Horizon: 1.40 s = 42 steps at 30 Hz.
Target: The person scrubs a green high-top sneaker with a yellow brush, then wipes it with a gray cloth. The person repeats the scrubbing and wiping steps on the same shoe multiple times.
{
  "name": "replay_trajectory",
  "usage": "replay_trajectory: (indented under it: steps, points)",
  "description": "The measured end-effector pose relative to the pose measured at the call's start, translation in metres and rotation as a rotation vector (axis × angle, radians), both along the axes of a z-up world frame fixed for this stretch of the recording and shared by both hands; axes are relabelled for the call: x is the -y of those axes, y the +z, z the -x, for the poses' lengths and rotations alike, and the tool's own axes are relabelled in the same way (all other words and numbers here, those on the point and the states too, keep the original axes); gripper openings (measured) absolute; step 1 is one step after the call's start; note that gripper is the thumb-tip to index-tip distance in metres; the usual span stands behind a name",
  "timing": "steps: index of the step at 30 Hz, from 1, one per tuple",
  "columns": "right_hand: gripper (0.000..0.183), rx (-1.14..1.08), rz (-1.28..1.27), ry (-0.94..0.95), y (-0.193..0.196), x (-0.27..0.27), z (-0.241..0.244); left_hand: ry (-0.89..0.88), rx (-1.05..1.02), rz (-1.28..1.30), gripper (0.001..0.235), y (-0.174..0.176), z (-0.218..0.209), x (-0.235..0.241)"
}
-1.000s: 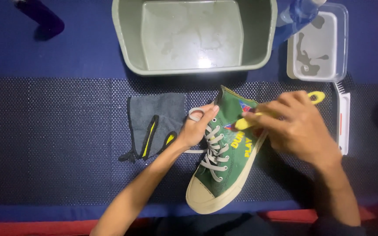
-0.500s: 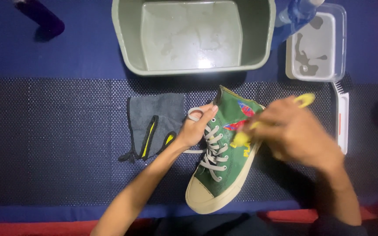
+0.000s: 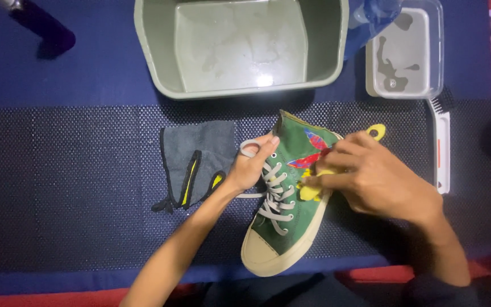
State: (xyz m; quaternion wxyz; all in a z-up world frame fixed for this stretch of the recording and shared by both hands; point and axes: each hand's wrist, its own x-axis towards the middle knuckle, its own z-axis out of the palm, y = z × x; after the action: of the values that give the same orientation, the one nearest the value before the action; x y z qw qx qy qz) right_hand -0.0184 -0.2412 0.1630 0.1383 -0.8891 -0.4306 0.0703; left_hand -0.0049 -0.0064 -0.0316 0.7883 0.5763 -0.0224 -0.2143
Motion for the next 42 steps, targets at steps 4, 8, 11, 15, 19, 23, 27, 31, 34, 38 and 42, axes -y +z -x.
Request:
replay_trajectory:
  steps: [4,8,11,15,19,23,27,31,34,38,42]
  points:
    - [0.044,-0.015,0.005,-0.007,0.000,0.003,0.000,-0.027,0.099,0.017,0.026,0.005,0.001,-0.001]
    - [0.045,-0.040,-0.022,0.109,-0.010,-0.011,0.001,-0.071,0.124,0.009,0.034,0.017,0.000,-0.003]
    - [0.042,0.132,-0.102,0.046,-0.012,-0.011,0.001,-0.008,-0.067,-0.089,0.065,0.007,-0.002,-0.001]
    - [0.036,-0.042,-0.158,0.140,-0.011,-0.016,0.012,-0.080,0.140,0.069,0.029,0.020,0.009,-0.006]
    - [0.031,0.023,-0.094,0.082,0.006,-0.017,-0.008,-0.003,0.029,-0.229,0.048,0.011,-0.009,0.001]
    - [0.056,0.087,-0.005,-0.009,-0.006,0.003,-0.003,0.049,-0.104,-0.214,0.059,0.001,0.005,0.004]
    - [0.031,-0.114,-0.234,0.154,0.011,-0.024,-0.002,0.002,-0.031,-0.193,0.059,0.015,0.000,0.000]
    - [0.029,-0.098,-0.176,0.096,0.004,-0.023,-0.003,0.018,0.018,-0.034,0.023,0.009,0.002,0.001]
    - [0.039,-0.077,-0.162,0.105,0.003,-0.019,-0.011,0.040,0.079,-0.080,0.025,0.009,-0.009,0.004]
    - [0.034,0.016,-0.189,0.043,0.004,-0.021,-0.007,0.012,-0.069,-0.132,0.054,-0.001,0.001,0.002]
    - [0.027,-0.202,-0.209,0.127,-0.001,-0.010,-0.003,-0.031,-0.038,-0.144,0.050,0.010,0.001,0.000]
